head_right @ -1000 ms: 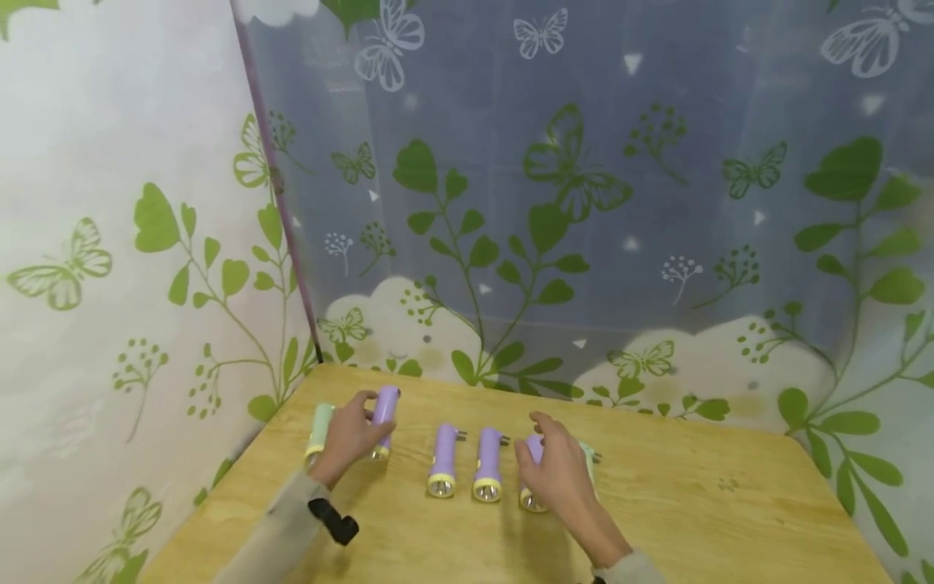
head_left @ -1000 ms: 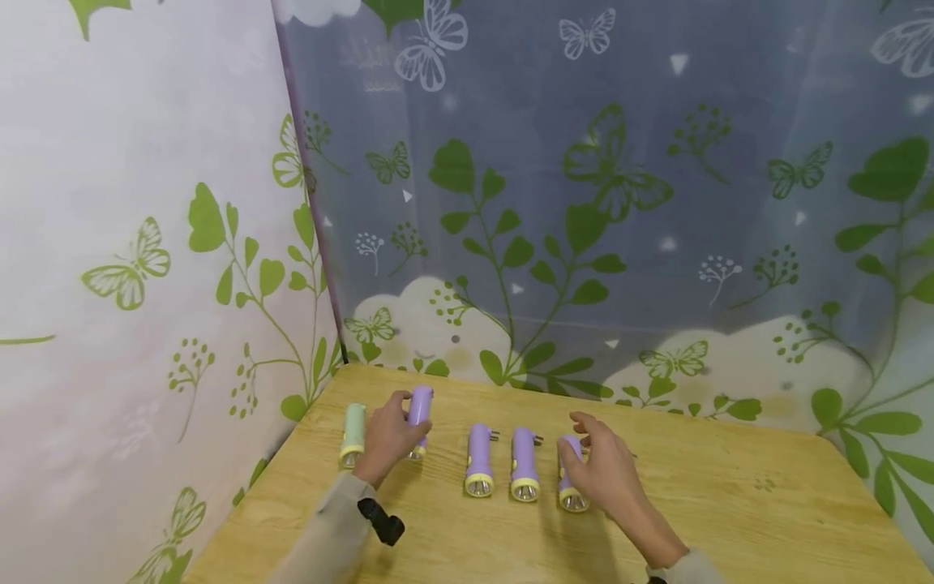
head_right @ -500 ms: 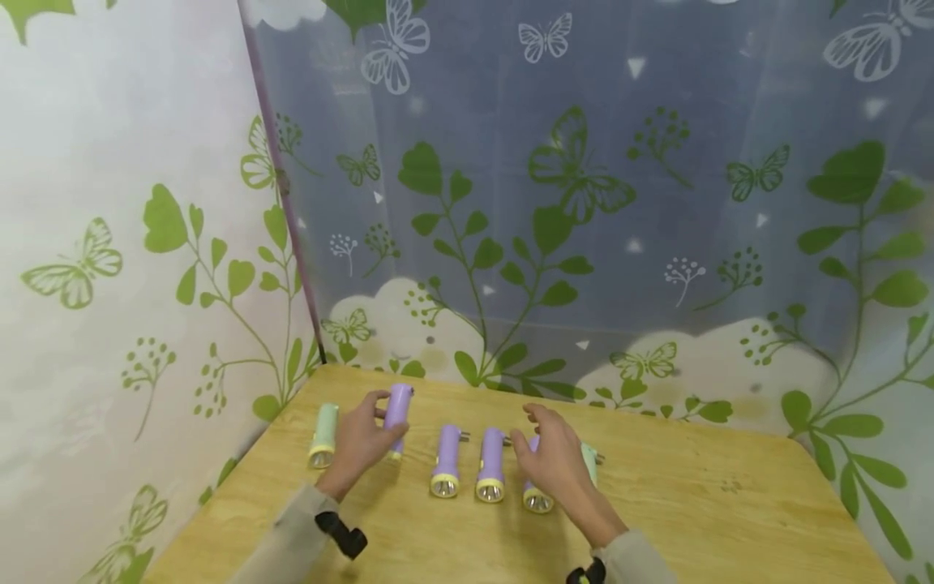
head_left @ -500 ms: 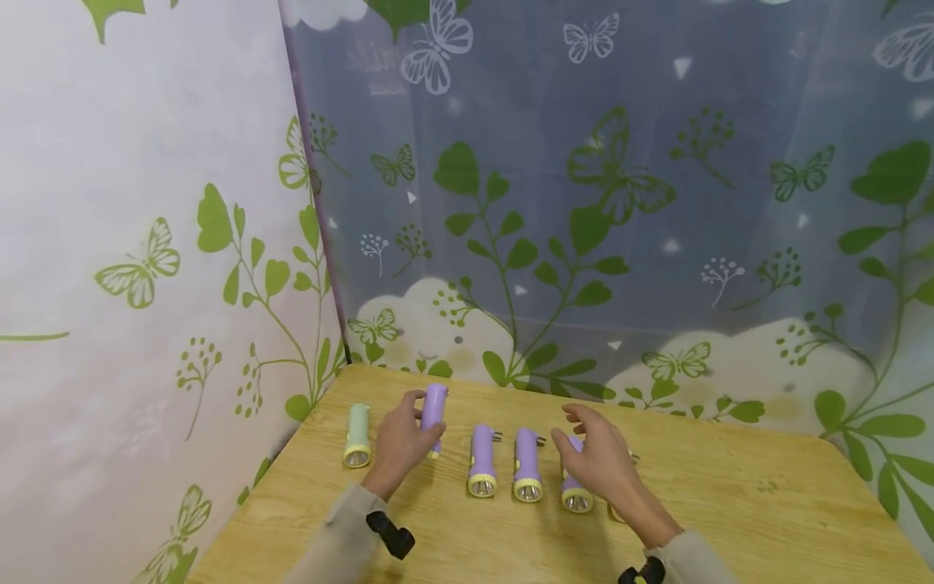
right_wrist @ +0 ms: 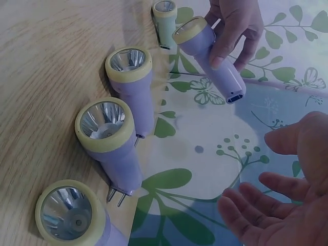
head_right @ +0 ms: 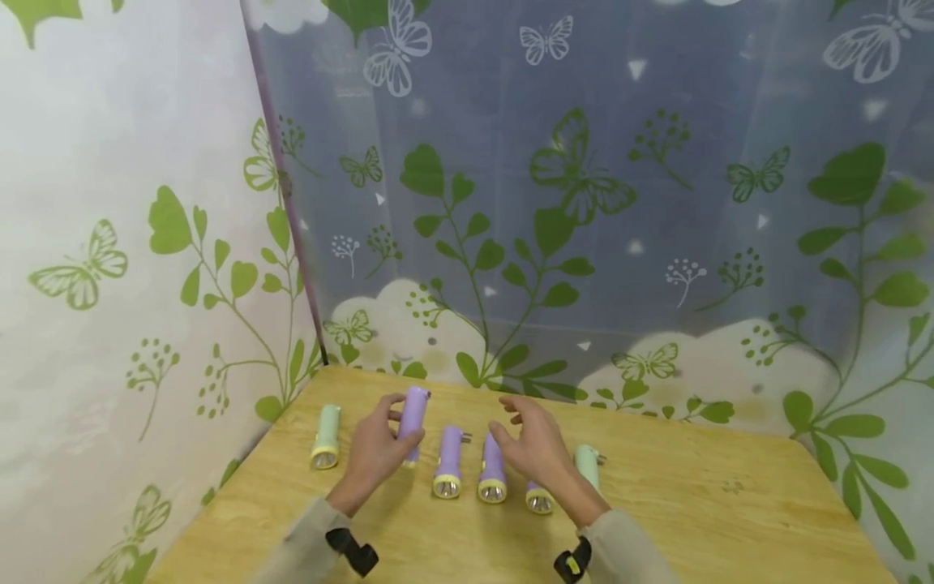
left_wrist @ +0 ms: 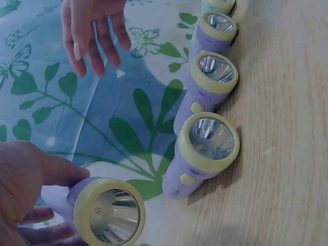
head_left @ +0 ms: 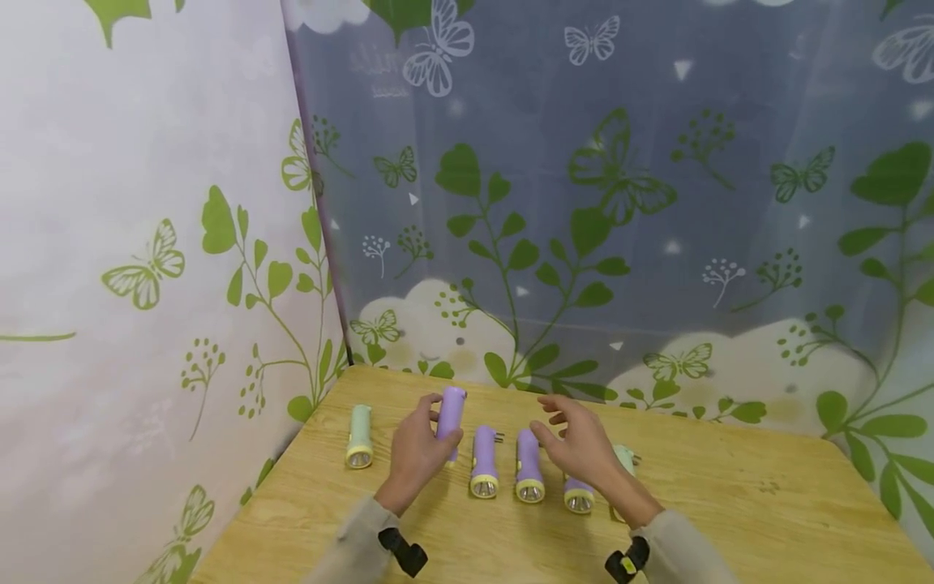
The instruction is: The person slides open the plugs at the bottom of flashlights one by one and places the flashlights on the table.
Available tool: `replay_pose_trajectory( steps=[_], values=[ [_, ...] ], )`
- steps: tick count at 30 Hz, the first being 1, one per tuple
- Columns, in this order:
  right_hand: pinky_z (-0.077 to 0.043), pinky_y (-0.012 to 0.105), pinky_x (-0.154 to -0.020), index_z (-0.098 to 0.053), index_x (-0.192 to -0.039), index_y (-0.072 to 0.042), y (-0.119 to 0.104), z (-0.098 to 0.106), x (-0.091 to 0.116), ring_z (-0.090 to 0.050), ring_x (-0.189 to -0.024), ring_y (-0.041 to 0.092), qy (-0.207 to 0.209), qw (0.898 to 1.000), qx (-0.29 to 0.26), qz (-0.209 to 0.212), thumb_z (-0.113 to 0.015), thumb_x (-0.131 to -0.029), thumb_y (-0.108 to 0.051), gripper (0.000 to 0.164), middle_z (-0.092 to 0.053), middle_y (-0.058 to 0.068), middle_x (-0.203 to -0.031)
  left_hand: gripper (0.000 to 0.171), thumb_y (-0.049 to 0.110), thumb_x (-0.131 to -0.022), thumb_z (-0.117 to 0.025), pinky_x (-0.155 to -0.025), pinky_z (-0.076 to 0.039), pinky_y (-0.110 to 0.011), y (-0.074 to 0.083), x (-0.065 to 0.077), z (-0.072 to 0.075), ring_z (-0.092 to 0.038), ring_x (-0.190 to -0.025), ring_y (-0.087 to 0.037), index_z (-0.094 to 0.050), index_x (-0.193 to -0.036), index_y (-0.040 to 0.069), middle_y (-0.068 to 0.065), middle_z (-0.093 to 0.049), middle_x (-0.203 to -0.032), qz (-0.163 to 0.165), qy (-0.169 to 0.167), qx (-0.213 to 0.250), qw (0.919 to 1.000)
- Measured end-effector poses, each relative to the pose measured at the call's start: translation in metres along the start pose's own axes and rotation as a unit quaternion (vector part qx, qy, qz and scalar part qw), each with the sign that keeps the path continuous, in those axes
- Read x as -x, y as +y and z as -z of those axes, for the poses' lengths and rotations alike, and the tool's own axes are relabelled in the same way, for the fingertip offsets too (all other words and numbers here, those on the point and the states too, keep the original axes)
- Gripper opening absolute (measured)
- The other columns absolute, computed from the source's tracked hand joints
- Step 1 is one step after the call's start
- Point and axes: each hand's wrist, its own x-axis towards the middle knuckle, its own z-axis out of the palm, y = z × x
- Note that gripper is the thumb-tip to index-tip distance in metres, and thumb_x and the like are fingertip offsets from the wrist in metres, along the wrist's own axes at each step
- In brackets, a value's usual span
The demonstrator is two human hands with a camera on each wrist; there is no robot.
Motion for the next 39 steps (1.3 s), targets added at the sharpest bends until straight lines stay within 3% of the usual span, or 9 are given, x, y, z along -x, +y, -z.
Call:
replay_pose_trajectory(
  steps=[5, 12, 19, 25, 34, 39],
  values=[
    [-0.052, 0.033, -0.076, -0.052, -0.123, -0.019, -0.003, -0.005, -0.005, -0.059, -0.100, 0.022, -0.005, 1.000, -0.010, 0.010, -0.061, -0.085, -0.029, 0.040, -0.059, 0.003, -0.115, 0.059, 0.031, -0.071, -0.074, -0.047, -0.037, -0.019, 0.001, 0.006, -0.005, -0.049, -0.056, -0.004, -0.049, -0.123, 0.017, -0.004, -0.067, -0.095, -0.005, 0.008, -0.001, 1.0000],
    [-0.051, 0.027, -0.075, -0.053, -0.121, -0.020, -0.009, -0.014, -0.012, -0.060, -0.098, 0.019, -0.005, 0.998, -0.014, 0.057, -0.062, -0.085, -0.029, 0.038, -0.059, 0.000, -0.115, 0.058, 0.029, -0.069, -0.075, -0.049, -0.039, -0.018, 0.002, 0.013, -0.010, -0.052, -0.058, -0.003, -0.052, -0.120, 0.014, -0.004, -0.066, -0.093, -0.018, 0.015, 0.000, 0.9997],
    [-0.052, 0.029, -0.073, -0.054, -0.120, -0.017, -0.018, -0.021, -0.019, -0.061, -0.096, 0.020, -0.011, 0.996, -0.002, 0.090, -0.063, -0.084, -0.029, 0.039, -0.059, 0.001, -0.114, 0.057, 0.029, -0.069, -0.076, -0.052, -0.042, -0.020, 0.007, 0.014, -0.011, -0.056, -0.061, -0.007, -0.053, -0.119, 0.012, -0.005, -0.066, -0.094, -0.030, 0.032, 0.008, 0.9990],
    [-0.051, 0.023, -0.073, -0.052, -0.121, -0.018, -0.023, -0.030, -0.027, -0.061, -0.096, 0.017, -0.023, 0.994, 0.000, 0.106, -0.062, -0.085, -0.031, 0.040, -0.059, -0.001, -0.114, 0.056, 0.031, -0.070, -0.075, -0.051, -0.043, -0.018, 0.008, 0.016, -0.012, -0.058, -0.062, -0.007, -0.053, -0.119, 0.013, -0.004, -0.066, -0.094, -0.033, 0.030, 0.014, 0.9989],
    [-0.052, 0.040, -0.076, -0.048, -0.127, -0.017, -0.033, -0.040, -0.036, -0.060, -0.100, 0.023, -0.068, 0.991, -0.038, 0.112, -0.059, -0.087, -0.033, 0.045, -0.055, 0.007, -0.123, 0.056, 0.028, -0.071, -0.075, -0.052, -0.045, -0.017, 0.009, 0.017, -0.012, -0.061, -0.064, -0.009, -0.052, -0.120, 0.015, -0.004, -0.066, -0.095, -0.057, 0.042, 0.032, 0.9970],
    [-0.053, 0.039, -0.074, -0.046, -0.128, -0.018, -0.034, -0.045, -0.042, -0.060, -0.099, 0.021, -0.071, 0.990, -0.042, 0.115, -0.057, -0.087, -0.036, 0.046, -0.056, 0.007, -0.123, 0.056, 0.029, -0.071, -0.074, -0.053, -0.046, -0.018, 0.011, 0.016, -0.012, -0.062, -0.065, -0.009, -0.052, -0.120, 0.016, -0.002, -0.066, -0.095, -0.066, 0.048, 0.036, 0.9960]
  ],
)
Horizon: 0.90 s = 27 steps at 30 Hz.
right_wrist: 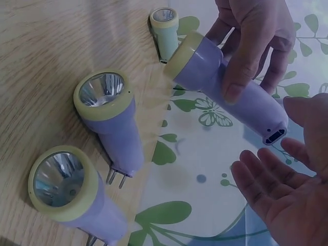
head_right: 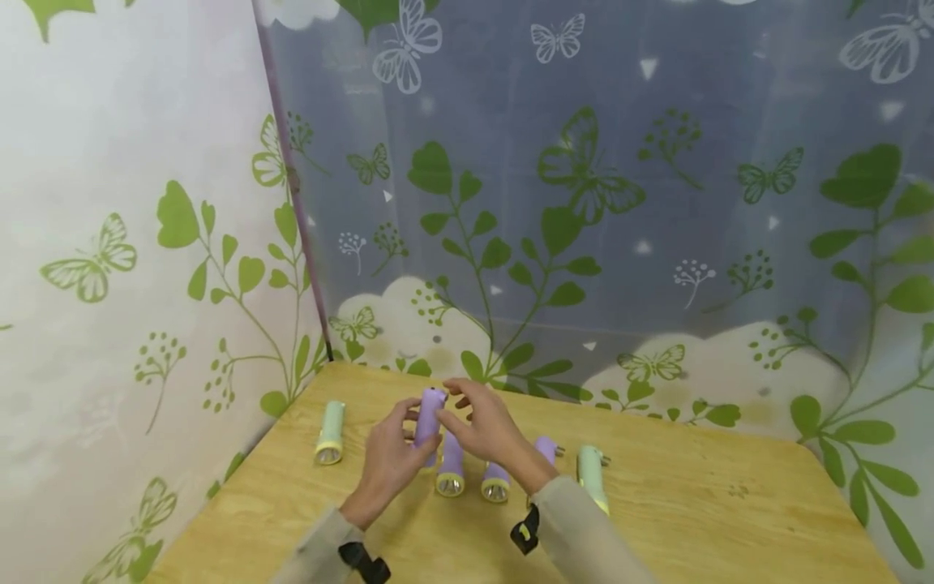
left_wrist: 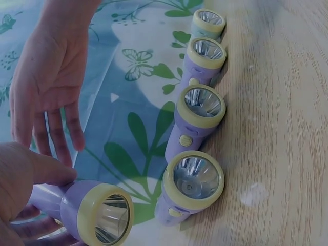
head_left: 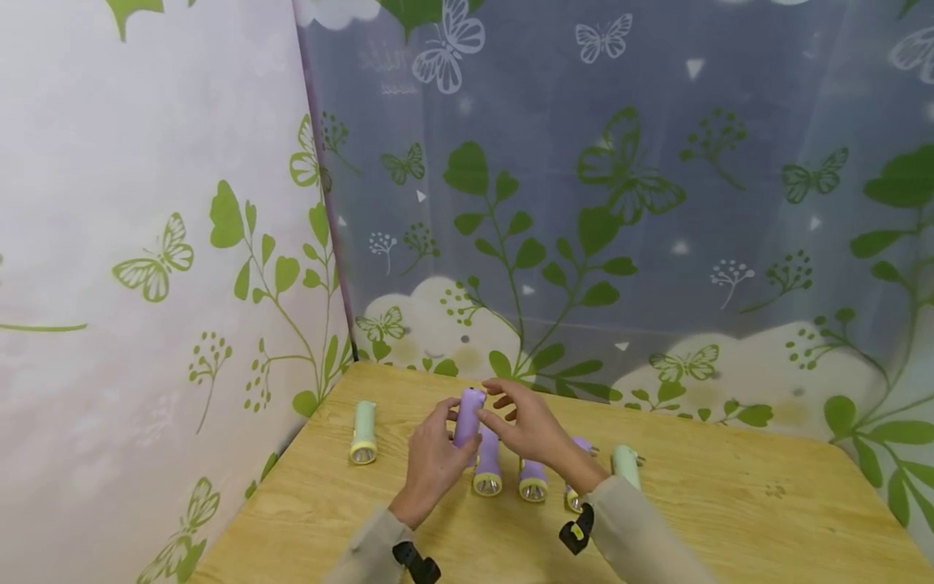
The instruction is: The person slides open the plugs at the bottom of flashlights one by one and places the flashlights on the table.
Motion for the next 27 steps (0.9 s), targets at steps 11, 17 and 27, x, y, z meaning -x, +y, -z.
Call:
replay_pose_trajectory(
  steps=[11, 17, 27],
  values=[
    [-0.051, 0.020, -0.065, -0.045, -0.127, -0.028, 0.000, -0.008, -0.008, -0.063, -0.090, 0.015, -0.004, 1.000, -0.017, 0.020, -0.056, -0.089, -0.030, 0.040, -0.057, 0.002, -0.115, 0.054, 0.028, -0.071, -0.074, -0.056, -0.048, -0.017, 0.000, -0.002, -0.003, -0.064, -0.067, -0.008, -0.052, -0.119, 0.016, -0.001, -0.066, -0.095, -0.016, 0.005, 0.004, 0.9999],
    [-0.050, 0.019, -0.063, -0.047, -0.125, -0.026, 0.001, -0.010, -0.008, -0.064, -0.088, 0.016, -0.002, 0.999, -0.032, 0.020, -0.055, -0.089, -0.028, 0.037, -0.057, 0.002, -0.114, 0.054, 0.028, -0.072, -0.073, -0.055, -0.048, -0.016, 0.001, -0.003, -0.004, -0.065, -0.067, -0.009, -0.052, -0.120, 0.016, -0.001, -0.066, -0.096, -0.020, 0.005, 0.012, 0.9997],
    [-0.050, 0.019, -0.063, -0.046, -0.123, -0.027, 0.006, -0.011, -0.007, -0.064, -0.085, 0.015, -0.007, 0.999, -0.043, -0.008, -0.054, -0.090, -0.029, 0.035, -0.059, 0.002, -0.107, 0.053, 0.027, -0.072, -0.073, -0.053, -0.047, -0.014, 0.005, -0.002, -0.008, -0.065, -0.066, -0.009, -0.052, -0.119, 0.015, -0.001, -0.066, -0.095, -0.019, 0.003, 0.031, 0.9993]
  ],
)
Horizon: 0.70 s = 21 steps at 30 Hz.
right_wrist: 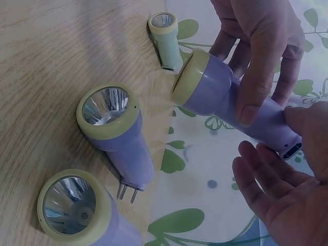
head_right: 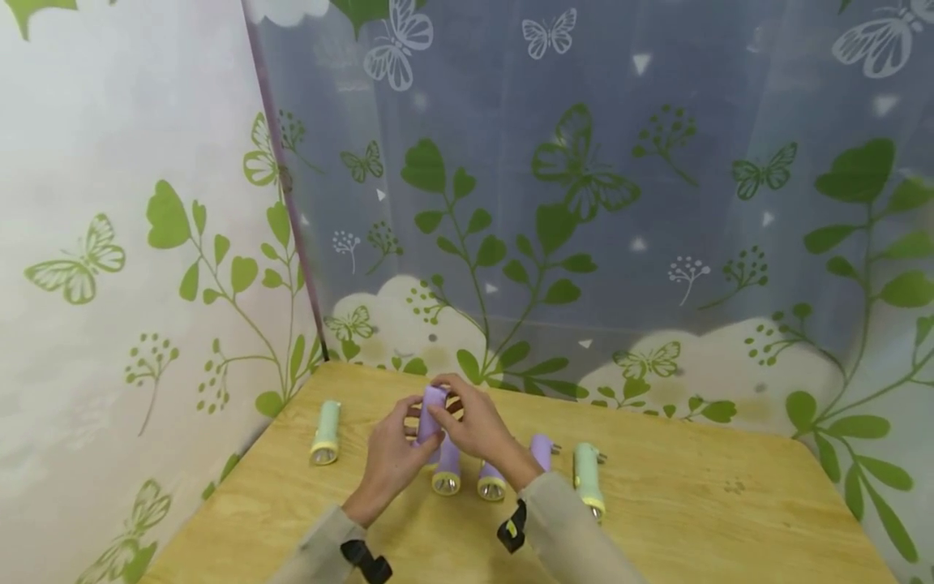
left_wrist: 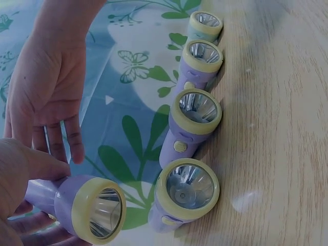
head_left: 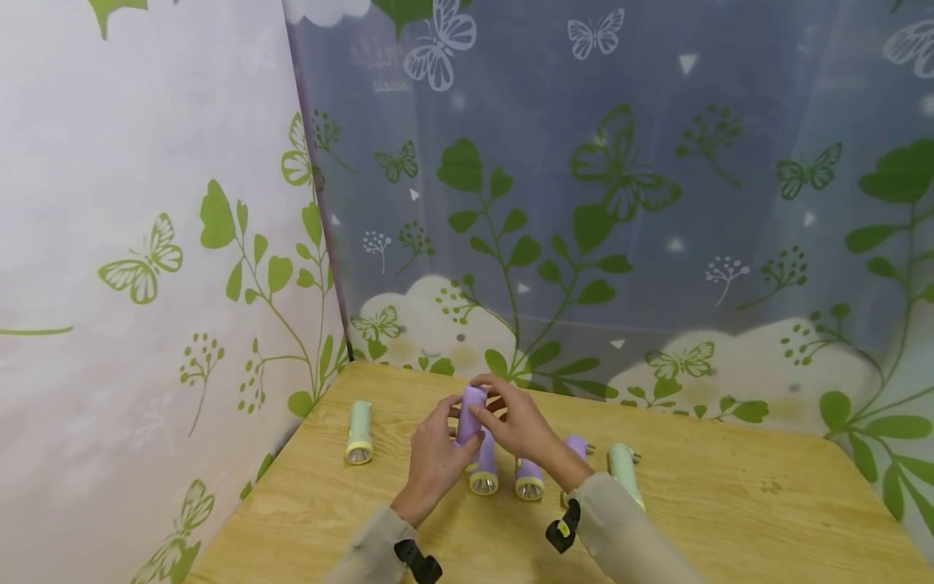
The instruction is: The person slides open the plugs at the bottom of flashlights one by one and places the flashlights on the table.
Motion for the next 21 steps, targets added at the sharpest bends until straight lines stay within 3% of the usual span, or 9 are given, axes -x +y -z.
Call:
replay_pose_trajectory(
  steps=[21],
  values=[
    [-0.050, 0.022, -0.067, -0.048, -0.120, -0.029, 0.0003, -0.0002, -0.0006, -0.062, -0.081, 0.013, 0.002, 1.000, 0.001, -0.018, -0.055, -0.089, -0.028, 0.032, -0.060, 0.001, -0.095, 0.053, 0.025, -0.072, -0.075, -0.053, -0.048, -0.015, 0.0021, 0.0017, 0.0013, -0.066, -0.067, -0.012, -0.052, -0.118, 0.014, -0.003, -0.066, -0.095, -0.002, -0.004, 0.021, 0.9998]
  ],
)
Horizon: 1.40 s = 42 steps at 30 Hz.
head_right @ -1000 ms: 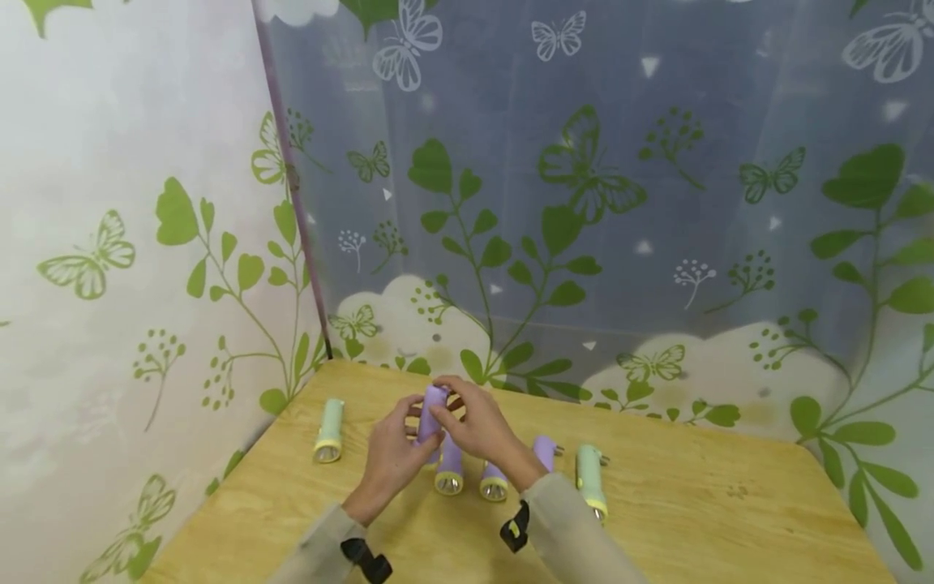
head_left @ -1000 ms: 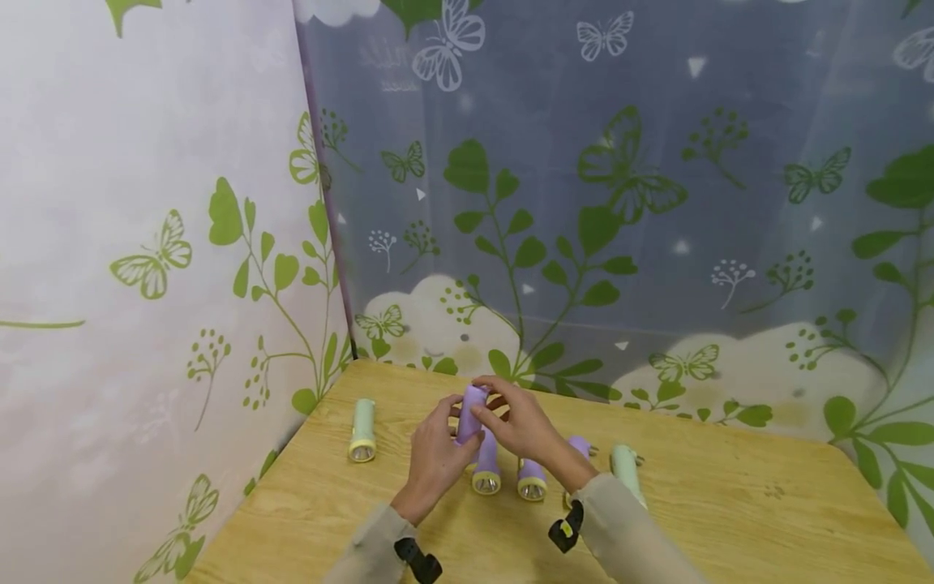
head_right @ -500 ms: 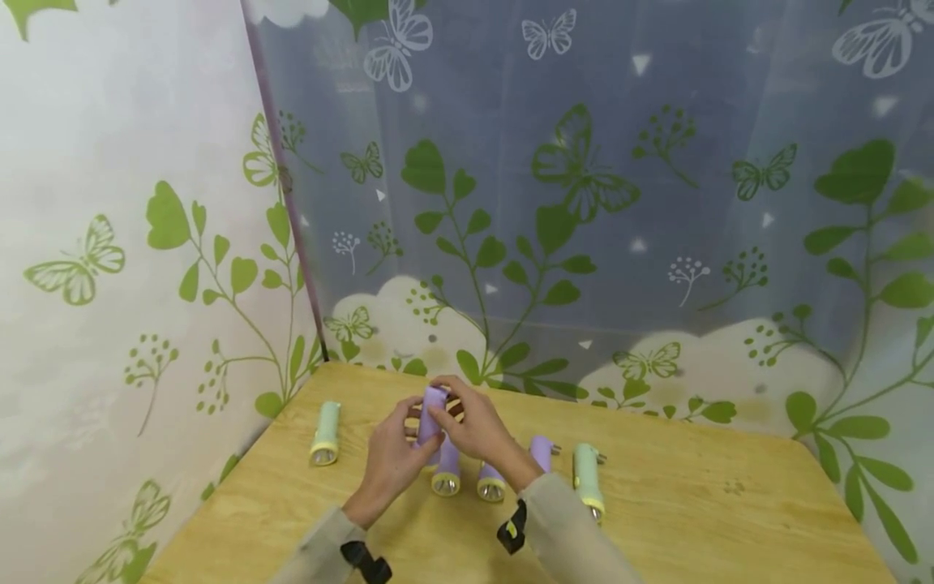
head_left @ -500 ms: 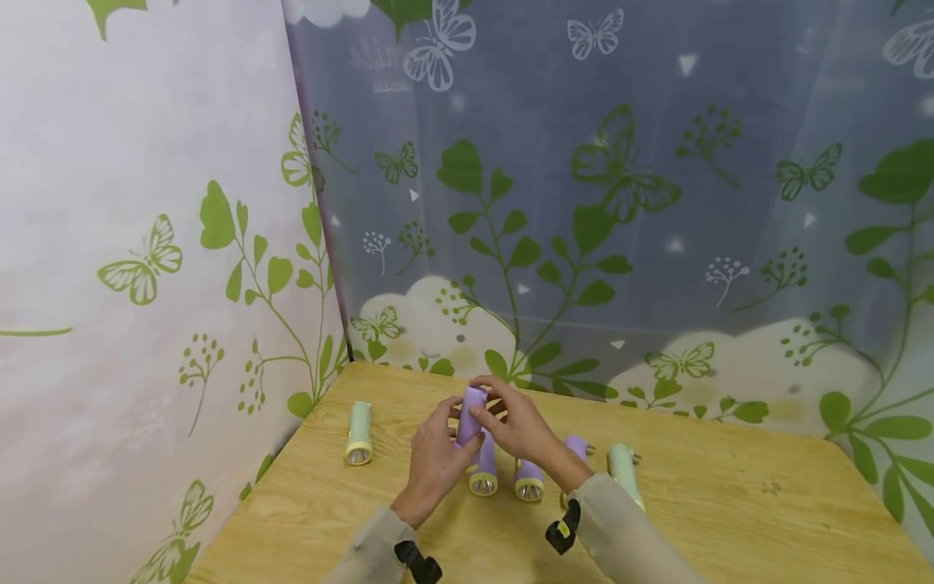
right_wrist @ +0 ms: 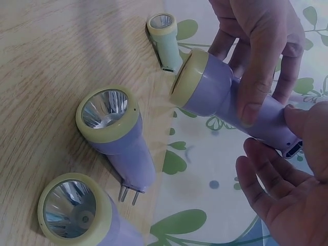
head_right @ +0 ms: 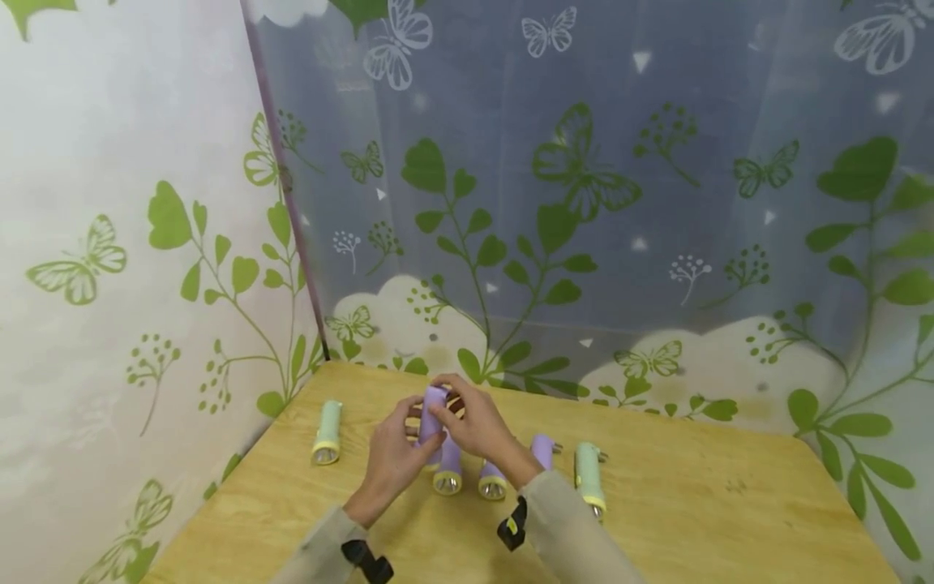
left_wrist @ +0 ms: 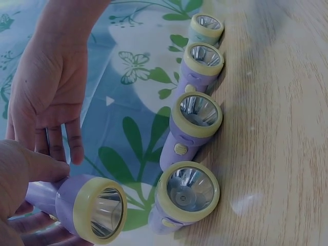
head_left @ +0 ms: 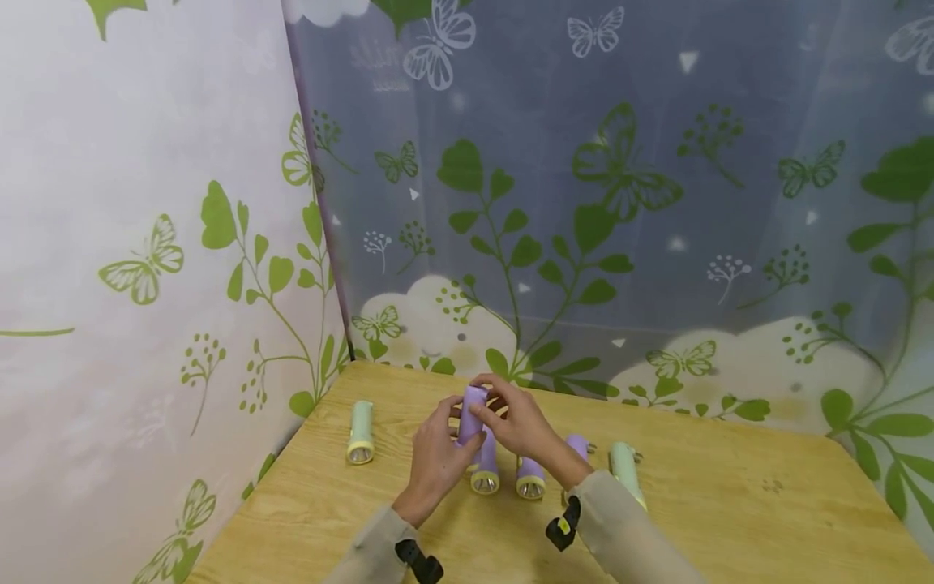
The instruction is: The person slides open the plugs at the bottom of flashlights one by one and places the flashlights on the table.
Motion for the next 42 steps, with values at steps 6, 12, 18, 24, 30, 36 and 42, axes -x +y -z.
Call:
replay_pose_trajectory(
  steps=[6, 12, 18, 24, 30, 36, 42],
  values=[
    [-0.050, 0.023, -0.067, -0.049, -0.118, -0.030, -0.0003, 0.0011, -0.0023, -0.061, -0.079, 0.011, 0.003, 1.000, -0.014, -0.001, -0.057, -0.088, -0.029, 0.031, -0.061, 0.000, -0.092, 0.052, 0.025, -0.072, -0.074, -0.054, -0.048, -0.014, 0.0008, -0.0016, 0.0008, -0.066, -0.068, -0.013, -0.052, -0.118, 0.014, -0.004, -0.066, -0.095, 0.011, -0.004, 0.006, 0.9999],
    [-0.050, 0.023, -0.065, -0.050, -0.115, -0.029, -0.0011, 0.0005, -0.0017, -0.061, -0.077, 0.012, 0.005, 1.000, -0.027, -0.004, -0.058, -0.087, -0.031, 0.029, -0.063, 0.000, -0.092, 0.053, 0.025, -0.072, -0.075, -0.054, -0.048, -0.014, -0.0004, -0.0001, 0.0014, -0.066, -0.068, -0.014, -0.052, -0.118, 0.014, -0.005, -0.066, -0.095, 0.010, -0.004, 0.005, 0.9999],
    [-0.050, 0.024, -0.065, -0.050, -0.113, -0.030, -0.0014, 0.0009, -0.0012, -0.061, -0.077, 0.012, 0.006, 1.000, -0.023, -0.009, -0.058, -0.087, -0.034, 0.027, -0.064, 0.000, -0.094, 0.053, 0.025, -0.072, -0.075, -0.054, -0.048, -0.013, -0.0004, 0.0006, 0.0014, -0.067, -0.068, -0.015, -0.052, -0.118, 0.015, -0.005, -0.066, -0.096, 0.014, -0.004, 0.008, 0.9999],
    [-0.049, 0.024, -0.064, -0.051, -0.111, -0.029, -0.0015, 0.0020, -0.0005, -0.061, -0.078, 0.011, 0.009, 1.000, -0.023, -0.010, -0.058, -0.086, -0.035, 0.026, -0.065, 0.001, -0.094, 0.053, 0.025, -0.072, -0.075, -0.054, -0.048, -0.015, 0.0005, 0.0004, 0.0019, -0.066, -0.069, -0.014, -0.052, -0.118, 0.015, -0.005, -0.066, -0.096, 0.017, -0.004, 0.006, 0.9998],
    [-0.048, 0.024, -0.061, -0.051, -0.110, -0.029, -0.0023, 0.0021, -0.0013, -0.059, -0.075, 0.010, 0.010, 1.000, -0.021, -0.012, -0.058, -0.086, -0.035, 0.026, -0.065, -0.001, -0.090, 0.054, 0.025, -0.072, -0.075, -0.054, -0.048, -0.014, 0.0002, 0.0005, 0.0021, -0.067, -0.070, -0.015, -0.052, -0.119, 0.015, -0.005, -0.066, -0.097, 0.024, -0.010, 0.012, 0.9996],
    [-0.049, 0.025, -0.059, -0.051, -0.108, -0.030, -0.0012, 0.0013, -0.0023, -0.059, -0.073, 0.011, 0.013, 0.999, -0.023, -0.021, -0.060, -0.085, -0.034, 0.026, -0.064, -0.002, -0.088, 0.053, 0.025, -0.072, -0.075, -0.053, -0.048, -0.014, 0.0004, -0.0007, 0.0027, -0.067, -0.068, -0.015, -0.052, -0.119, 0.014, -0.005, -0.066, -0.096, 0.022, -0.014, 0.019, 0.9995],
    [-0.048, 0.025, -0.059, -0.051, -0.107, -0.029, 0.0000, 0.0002, -0.0036, -0.059, -0.072, 0.011, 0.015, 0.999, -0.021, -0.020, -0.061, -0.084, -0.033, 0.025, -0.064, -0.002, -0.087, 0.054, 0.025, -0.072, -0.075, -0.053, -0.047, -0.014, -0.0008, 0.0003, 0.0026, -0.066, -0.067, -0.015, -0.051, -0.119, 0.014, -0.005, -0.066, -0.096, 0.023, -0.015, 0.020, 0.9994]
  ],
)
